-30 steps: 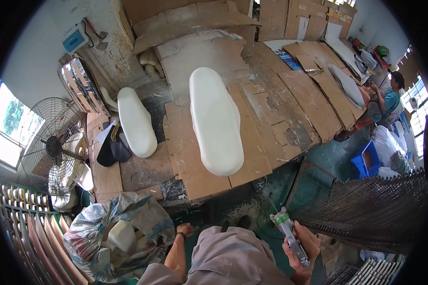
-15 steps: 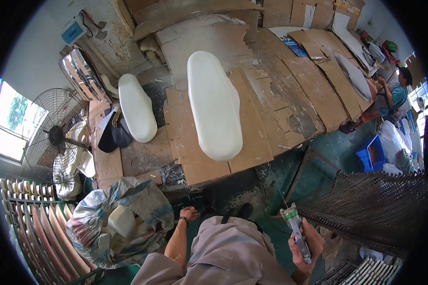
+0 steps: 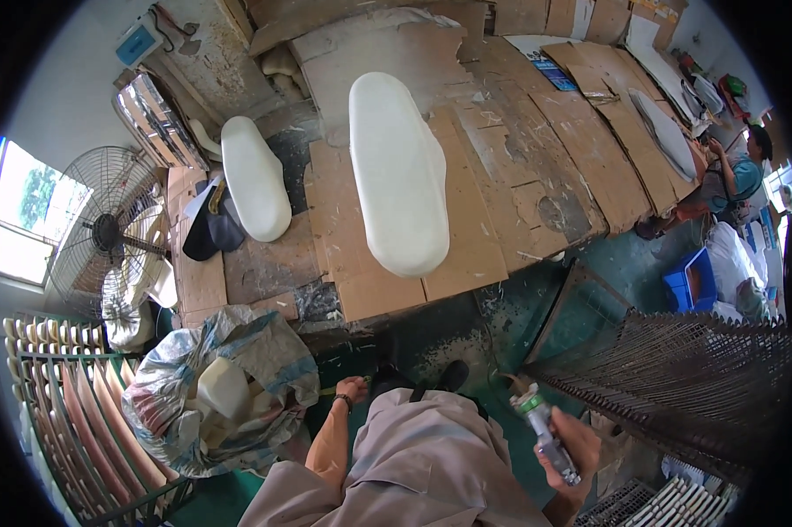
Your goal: Organizing and inspecting foam seat molds on a workbench in a manufacturing environment.
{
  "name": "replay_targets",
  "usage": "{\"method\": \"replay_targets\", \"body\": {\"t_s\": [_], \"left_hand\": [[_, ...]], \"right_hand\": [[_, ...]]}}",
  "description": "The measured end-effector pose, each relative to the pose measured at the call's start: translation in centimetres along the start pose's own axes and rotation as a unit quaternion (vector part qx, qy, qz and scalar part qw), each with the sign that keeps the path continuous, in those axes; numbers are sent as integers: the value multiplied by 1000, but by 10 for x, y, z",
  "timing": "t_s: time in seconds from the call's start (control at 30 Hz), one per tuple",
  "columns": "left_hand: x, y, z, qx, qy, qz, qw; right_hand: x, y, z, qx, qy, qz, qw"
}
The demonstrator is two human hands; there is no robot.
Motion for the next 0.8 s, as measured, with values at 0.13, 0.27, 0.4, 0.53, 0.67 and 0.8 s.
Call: {"method": "replay_targets", "body": {"t_s": [0.13, 0.27, 0.4, 0.53, 0.67, 0.8], "left_hand": [[-9, 10, -1, 18, 12, 3, 1000], [-23, 27, 4, 34, 32, -1, 999], [-49, 52, 15, 48, 86, 26, 995], [-87, 74, 28, 68, 194, 120, 971], [-150, 103, 54, 94, 289, 191, 933], [-219, 122, 73, 118, 386, 219, 888]], "right_hand": [[-5, -3, 7, -10, -1, -8, 1000], [-13, -7, 15, 70, -12, -25, 997], [-13, -16, 21, 20, 21, -18, 999], [-17, -25, 28, 49, 22, -27, 998], [-26, -37, 36, 89, 41, -27, 995], [-20, -43, 20, -3, 57, 31, 998]]}}
Point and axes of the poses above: each hand's wrist, its own z-axis away from the middle knuckle, its own y-axis out of the palm, x = y × z, the point moved 2 cm from there along -z, towards the middle knuckle, and after that the axes turned 10 degrees about x, right-handed, at the moved point
